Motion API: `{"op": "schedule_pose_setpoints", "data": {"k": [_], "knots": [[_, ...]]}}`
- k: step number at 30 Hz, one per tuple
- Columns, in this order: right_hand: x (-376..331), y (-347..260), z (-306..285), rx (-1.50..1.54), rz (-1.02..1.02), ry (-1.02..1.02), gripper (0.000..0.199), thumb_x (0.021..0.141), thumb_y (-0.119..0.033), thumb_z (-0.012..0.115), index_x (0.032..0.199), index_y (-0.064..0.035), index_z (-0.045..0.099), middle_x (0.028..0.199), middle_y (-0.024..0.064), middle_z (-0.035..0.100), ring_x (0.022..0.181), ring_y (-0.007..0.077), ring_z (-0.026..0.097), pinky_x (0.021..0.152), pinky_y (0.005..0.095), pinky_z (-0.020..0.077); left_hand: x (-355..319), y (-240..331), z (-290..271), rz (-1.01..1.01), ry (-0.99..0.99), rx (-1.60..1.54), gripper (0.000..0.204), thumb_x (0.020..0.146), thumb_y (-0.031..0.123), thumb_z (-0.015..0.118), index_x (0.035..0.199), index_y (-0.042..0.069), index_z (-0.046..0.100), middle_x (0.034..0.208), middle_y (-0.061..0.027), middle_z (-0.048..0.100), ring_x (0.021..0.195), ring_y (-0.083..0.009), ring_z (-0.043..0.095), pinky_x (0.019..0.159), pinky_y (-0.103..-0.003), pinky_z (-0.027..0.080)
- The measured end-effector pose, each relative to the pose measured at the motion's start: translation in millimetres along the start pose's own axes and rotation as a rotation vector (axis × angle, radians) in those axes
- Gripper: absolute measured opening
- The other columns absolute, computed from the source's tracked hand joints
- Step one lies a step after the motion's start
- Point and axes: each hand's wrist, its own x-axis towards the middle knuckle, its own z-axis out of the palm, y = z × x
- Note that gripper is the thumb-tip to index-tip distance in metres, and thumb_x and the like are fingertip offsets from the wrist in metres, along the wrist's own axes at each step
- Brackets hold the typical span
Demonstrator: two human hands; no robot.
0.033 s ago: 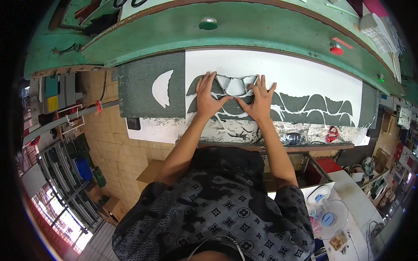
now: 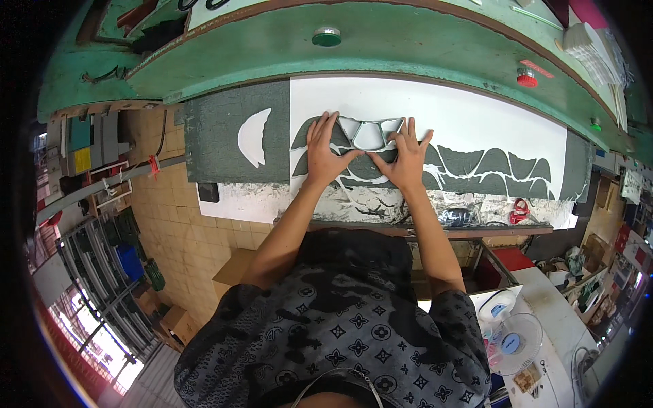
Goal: The person operates a hydraulic press machine to cut shapes from a stack of white fabric. They place a metal template on the fabric, press a button to activate the machine, and then remove the cut pieces. The person repeats this process multiple times, stacking the cut fabric pieces on the side of the machine.
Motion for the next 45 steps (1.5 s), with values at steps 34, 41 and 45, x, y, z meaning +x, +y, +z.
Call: {"op": "schedule_pose_setpoints", "data": {"k": [34,41,45], "knots": [[-176.6,-68.7,-46.4,0.432,0.027,-0.208,0.037,0.082,-0.023,0.087,0.108,-0.0011,0.072,0.103,0.0187,0.073,0.101,0.0385,0.068,0.093,0.0461,0.0534,-111.9,57.1,-61.3,-0.029,0.075,-0.199,0.033,0.082,0.031,0.090,0.082,0.005,0.070,0.077,-0.0086,0.067,0.071,-0.0224,0.061,0.070,-0.036,0.051],[-177.2,-65.5,-73.9,0.259,0.145,-0.179,0.039,0.080,-0.023,0.089,0.108,-0.0001,0.075,0.103,0.0200,0.073,0.097,0.0387,0.069,0.086,0.0449,0.0548,-206.4,42.3,-81.6,-0.033,-0.112,0.166,0.037,0.084,0.034,0.083,0.103,0.004,0.076,0.100,-0.0156,0.073,0.100,-0.0366,0.068,0.092,-0.047,0.051],[-191.1,-44.4,-71.6,0.404,0.119,-0.150,0.050,0.073,-0.021,0.095,0.112,0.0012,0.074,0.105,0.0192,0.072,0.096,0.0380,0.068,0.083,0.0443,0.0549,-202.7,56.0,-87.2,-0.015,-0.173,0.273,0.048,0.083,0.036,0.084,0.119,0.007,0.072,0.108,-0.0168,0.064,0.111,-0.0410,0.060,0.100,-0.050,0.047]]}}
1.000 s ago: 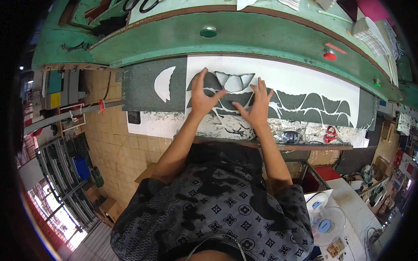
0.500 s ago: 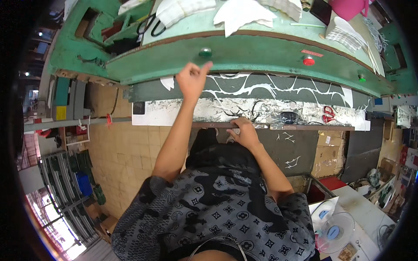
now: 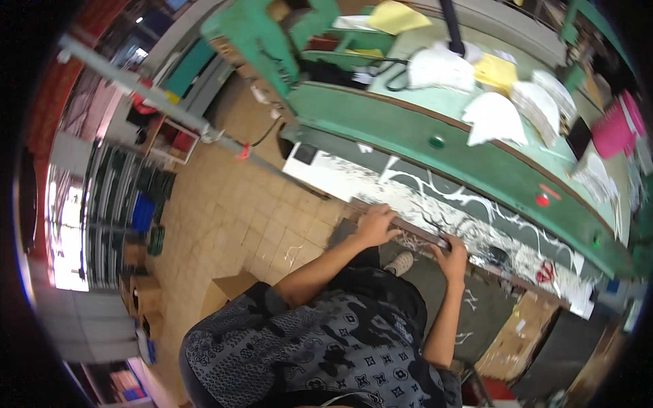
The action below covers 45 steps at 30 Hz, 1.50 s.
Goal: The person operates a hydraulic press machine to cut shapes from a stack of white fabric. They place a metal template on the fabric, press a button to activate the machine, and then remove the cut pieces. The person repeats this process multiple times, stacking the cut fabric pieces on the side of the machine.
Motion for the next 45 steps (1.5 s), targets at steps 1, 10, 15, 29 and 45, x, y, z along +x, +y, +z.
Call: {"op": "schedule_pose_setpoints", "data": {"k": [1,10,15,29,45], "knots": [[2.3,-6.6,3.6,-0.075,-0.038,-0.015,0.049,0.072,-0.021,0.095,0.112,-0.0002,0.074,0.106,0.0188,0.071,0.097,0.0376,0.068,0.085,0.0443,0.0550,-2.8,-7.4,3.0,0.013,0.013,0.007,0.048,0.083,0.035,0.084,0.119,0.008,0.071,0.109,-0.0167,0.064,0.111,-0.0408,0.060,0.100,-0.050,0.047],[8.8,-7.9,25.1,-0.314,-0.015,0.074,0.031,0.075,-0.014,0.087,0.102,-0.0022,0.076,0.099,0.0205,0.068,0.099,0.0413,0.065,0.089,0.0488,0.0518,13.7,-22.2,13.1,0.020,-0.074,0.002,0.039,0.079,0.032,0.086,0.102,0.006,0.069,0.103,-0.0167,0.064,0.107,-0.0405,0.061,0.093,-0.052,0.047],[18.2,1.1,14.9,-0.349,-0.060,0.070,0.038,0.069,-0.017,0.092,0.101,-0.0037,0.077,0.096,0.0186,0.068,0.099,0.0402,0.065,0.088,0.0506,0.0508,19.9,-12.3,11.7,0.029,-0.002,-0.038,0.035,0.081,0.029,0.086,0.101,0.006,0.069,0.101,-0.0160,0.064,0.104,-0.0390,0.060,0.092,-0.051,0.046],[127.3,35.0,-63.0,-0.354,0.359,0.161,0.063,0.072,-0.022,0.093,0.123,0.0023,0.066,0.117,0.0239,0.067,0.107,0.0444,0.065,0.094,0.0480,0.0542,157.0,44.1,13.3,0.030,-0.133,-0.414,0.025,0.091,0.025,0.081,0.099,0.003,0.073,0.090,-0.0153,0.073,0.078,-0.0299,0.074,0.072,-0.039,0.058],[311.9,-114.6,-178.4,-0.353,-0.530,0.520,0.062,0.080,-0.027,0.084,0.139,-0.0145,0.069,0.096,0.0069,0.062,0.094,0.0272,0.059,0.082,0.0414,0.0420,361.9,137.4,-109.7,0.261,0.212,-0.553,0.064,0.093,0.021,0.077,0.147,-0.001,0.051,0.135,-0.0280,0.064,0.119,-0.0423,0.066,0.102,-0.047,0.052]]}}
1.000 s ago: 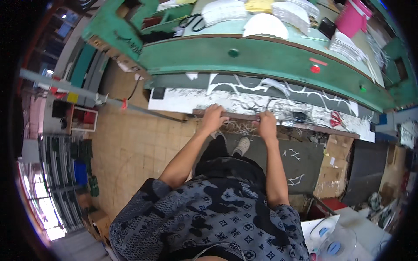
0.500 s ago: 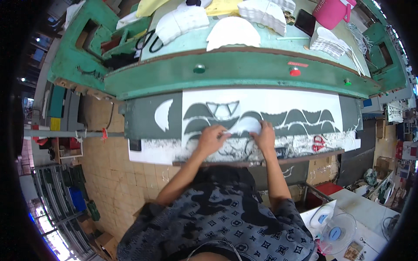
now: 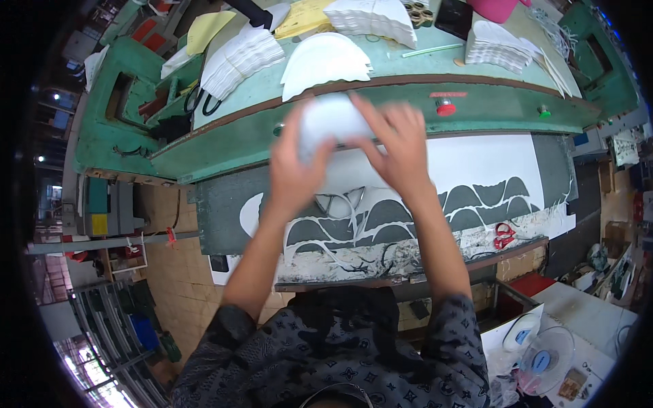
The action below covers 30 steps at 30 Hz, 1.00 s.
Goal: The person operates a hydraulic press machine to cut shapes from a stack of white fabric. They place a metal template on the fabric, press a button to activate the machine, and then remove the cut pieces. The person repeats this process multiple times, stacking the cut fabric pieces on the side of the machine.
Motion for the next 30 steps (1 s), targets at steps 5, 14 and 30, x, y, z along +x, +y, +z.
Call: {"op": "schedule_pose_setpoints", "data": {"k": [5,14,30], "knots": [[93.0,43.4,49.1,-0.202,-0.014,-0.074,0.063,0.083,-0.027,0.085,0.141,-0.0112,0.065,0.122,0.0173,0.069,0.118,0.0355,0.063,0.101,0.0479,0.0486,108.8,-12.0,-33.3,0.100,-0.062,0.672,0.070,0.090,0.034,0.080,0.142,-0.008,0.056,0.132,-0.0263,0.064,0.123,-0.0426,0.062,0.107,-0.048,0.048],[151.3,48.3,31.6,-0.080,0.141,-0.610,0.082,0.070,-0.021,0.094,0.141,-0.0001,0.060,0.120,0.0260,0.073,0.113,0.0432,0.069,0.101,0.0471,0.0546,140.6,-35.1,-44.8,0.230,-0.247,0.653,0.084,0.081,0.036,0.087,0.148,-0.003,0.053,0.130,-0.0264,0.067,0.125,-0.0417,0.062,0.107,-0.048,0.049],[197.6,44.6,31.6,-0.261,0.237,-0.728,0.083,0.059,-0.024,0.101,0.132,-0.0025,0.068,0.123,0.0203,0.074,0.112,0.0374,0.072,0.097,0.0430,0.0592,243.6,-1.5,-49.3,0.107,-0.862,0.727,0.105,0.063,0.032,0.098,0.153,0.013,0.049,0.125,-0.0195,0.074,0.124,-0.0380,0.065,0.108,-0.041,0.050]]}}
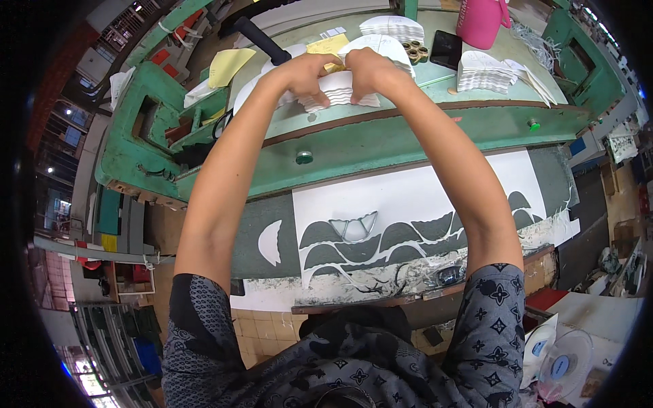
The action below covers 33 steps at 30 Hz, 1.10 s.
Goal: The person operates a hydraulic press machine to cut shapes from a stack of white fabric. They place a metal template on the fabric, press a button to activate the machine, and then remove the cut pieces. The person repeats this process multiple times, stacking the cut fabric pieces on the side of the machine.
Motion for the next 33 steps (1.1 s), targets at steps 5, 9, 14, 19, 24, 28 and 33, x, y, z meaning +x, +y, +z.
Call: {"op": "schedule_pose_setpoints", "data": {"k": [5,9,14,19,24,28,33], "knots": [[-19.1,-0.1,9.8,0.068,0.110,0.141,0.072,0.063,-0.024,0.099,0.125,-0.0025,0.070,0.118,0.0192,0.074,0.110,0.0386,0.072,0.093,0.0455,0.0595,-8.7,-8.8,20.4,0.020,0.248,0.090,0.093,0.070,0.027,0.095,0.150,0.008,0.052,0.138,-0.0212,0.066,0.129,-0.0385,0.062,0.109,-0.040,0.050],[-131.1,-31.9,67.1,0.324,-0.303,0.984,0.053,0.076,-0.015,0.091,0.122,-0.0018,0.068,0.107,0.0161,0.074,0.094,0.0373,0.072,0.086,0.0466,0.0584,-112.6,52.4,68.0,0.219,0.909,0.009,0.065,0.079,0.021,0.088,0.137,0.002,0.063,0.133,-0.0218,0.068,0.119,-0.0407,0.064,0.105,-0.043,0.050],[-216.6,-55.3,249.2,0.417,-0.310,0.199,0.065,0.073,-0.021,0.090,0.130,-0.0042,0.063,0.128,0.0150,0.065,0.123,0.0327,0.061,0.108,0.0503,0.0456,-209.7,67.2,295.9,-0.160,0.648,-0.497,0.064,0.091,0.016,0.076,0.148,0.002,0.052,0.146,-0.0206,0.057,0.136,-0.0394,0.053,0.113,-0.051,0.042],[-225.0,-58.0,315.4,0.211,-0.236,-0.161,0.078,0.071,-0.019,0.088,0.141,-0.0046,0.056,0.130,0.0133,0.063,0.123,0.0330,0.058,0.111,0.0504,0.0413,-241.2,63.5,420.3,-0.427,0.240,-0.186,0.074,0.099,0.022,0.065,0.163,0.003,0.032,0.170,-0.0202,0.030,0.157,-0.0397,0.028,0.127,-0.056,0.022],[-262.7,-63.3,290.6,0.417,-0.304,0.244,0.076,0.069,-0.012,0.089,0.137,-0.0006,0.059,0.125,0.0177,0.065,0.112,0.0303,0.062,0.099,0.0458,0.0474,-243.0,50.6,410.8,-0.418,0.233,-0.302,0.072,0.100,0.027,0.064,0.161,0.003,0.036,0.169,-0.0206,0.032,0.157,-0.0406,0.028,0.127,-0.057,0.021],[-316.3,-91.1,276.8,1.085,0.280,0.218,0.059,0.091,-0.018,0.082,0.140,0.0036,0.058,0.131,0.0150,0.064,0.122,0.0243,0.062,0.091,0.0369,0.0550,-272.7,90.9,361.9,-0.210,0.214,-1.094,0.082,0.089,0.029,0.081,0.156,0.001,0.044,0.153,-0.0180,0.054,0.143,-0.0354,0.050,0.120,-0.049,0.036],[-357.4,-137.4,256.4,1.438,0.240,0.158,0.048,0.098,-0.013,0.068,0.143,0.0013,0.057,0.147,0.0156,0.054,0.142,0.0258,0.049,0.109,0.0367,0.0479,-312.3,139.1,327.1,-0.090,0.156,-1.551,0.088,0.081,0.021,0.093,0.151,-0.006,0.048,0.140,-0.0155,0.063,0.127,-0.0223,0.062,0.112,-0.038,0.047]]}}
